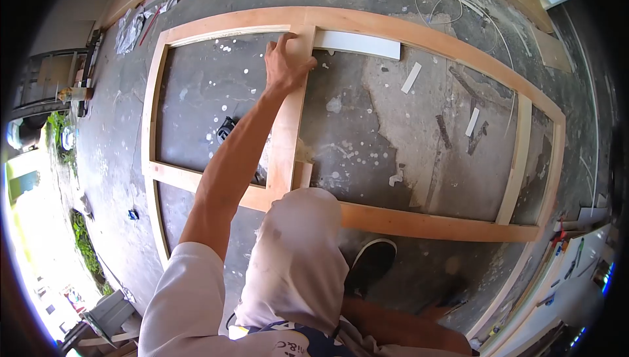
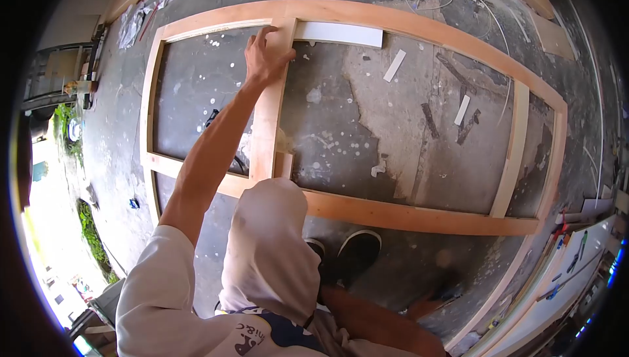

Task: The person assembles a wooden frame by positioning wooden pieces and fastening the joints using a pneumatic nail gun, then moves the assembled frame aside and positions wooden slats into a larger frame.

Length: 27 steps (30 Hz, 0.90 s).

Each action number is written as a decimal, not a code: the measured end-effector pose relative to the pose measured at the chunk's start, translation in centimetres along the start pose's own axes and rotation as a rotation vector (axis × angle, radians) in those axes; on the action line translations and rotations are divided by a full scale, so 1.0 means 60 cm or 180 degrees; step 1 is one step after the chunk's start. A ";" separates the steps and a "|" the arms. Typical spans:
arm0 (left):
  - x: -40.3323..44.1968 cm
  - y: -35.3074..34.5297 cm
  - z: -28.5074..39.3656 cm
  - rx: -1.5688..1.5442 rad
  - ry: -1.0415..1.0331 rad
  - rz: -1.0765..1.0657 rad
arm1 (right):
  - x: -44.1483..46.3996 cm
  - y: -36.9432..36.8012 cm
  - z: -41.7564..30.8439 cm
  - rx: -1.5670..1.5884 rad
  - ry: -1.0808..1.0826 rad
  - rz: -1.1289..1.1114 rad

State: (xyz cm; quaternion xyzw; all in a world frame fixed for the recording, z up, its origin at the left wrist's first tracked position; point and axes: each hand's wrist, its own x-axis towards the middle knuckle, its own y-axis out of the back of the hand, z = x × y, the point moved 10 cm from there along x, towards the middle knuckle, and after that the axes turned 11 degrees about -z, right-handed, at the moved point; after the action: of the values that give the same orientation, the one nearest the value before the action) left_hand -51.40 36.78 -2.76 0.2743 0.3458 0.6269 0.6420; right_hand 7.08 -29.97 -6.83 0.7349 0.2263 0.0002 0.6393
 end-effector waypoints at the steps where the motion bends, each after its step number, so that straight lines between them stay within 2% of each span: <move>1: 0.002 -0.001 -0.004 -0.0129 0.0096 0.0072 | -0.002 0.000 0.002 -0.0008 -0.0008 -0.0016; 11: 0.015 -0.008 0.000 -0.0029 0.0055 0.0249 | -0.014 0.026 0.018 -0.0058 -0.0130 -0.0034; 16: 0.028 -0.026 0.004 0.0467 -0.0187 -0.0331 | -0.019 0.041 0.023 -0.0143 -0.0209 -0.0081; 18: 0.026 -0.038 -0.006 0.0327 -0.0018 -0.0332 | -0.020 0.051 0.022 -0.0183 -0.0219 -0.0083; 22: 0.031 -0.036 -0.004 0.0268 -0.0247 -0.0147 | -0.018 0.065 0.012 -0.0270 -0.0245 -0.0140; 27: 0.027 -0.045 -0.002 0.0032 0.0255 -0.0346 | -0.010 0.084 -0.010 -0.0302 -0.0217 -0.0140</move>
State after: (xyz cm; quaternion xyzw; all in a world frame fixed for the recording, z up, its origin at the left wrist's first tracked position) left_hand -49.86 38.22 -5.10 0.2330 0.3888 0.5999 0.6593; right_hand 8.06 -29.98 -1.83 0.6982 0.2202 -0.0282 0.6806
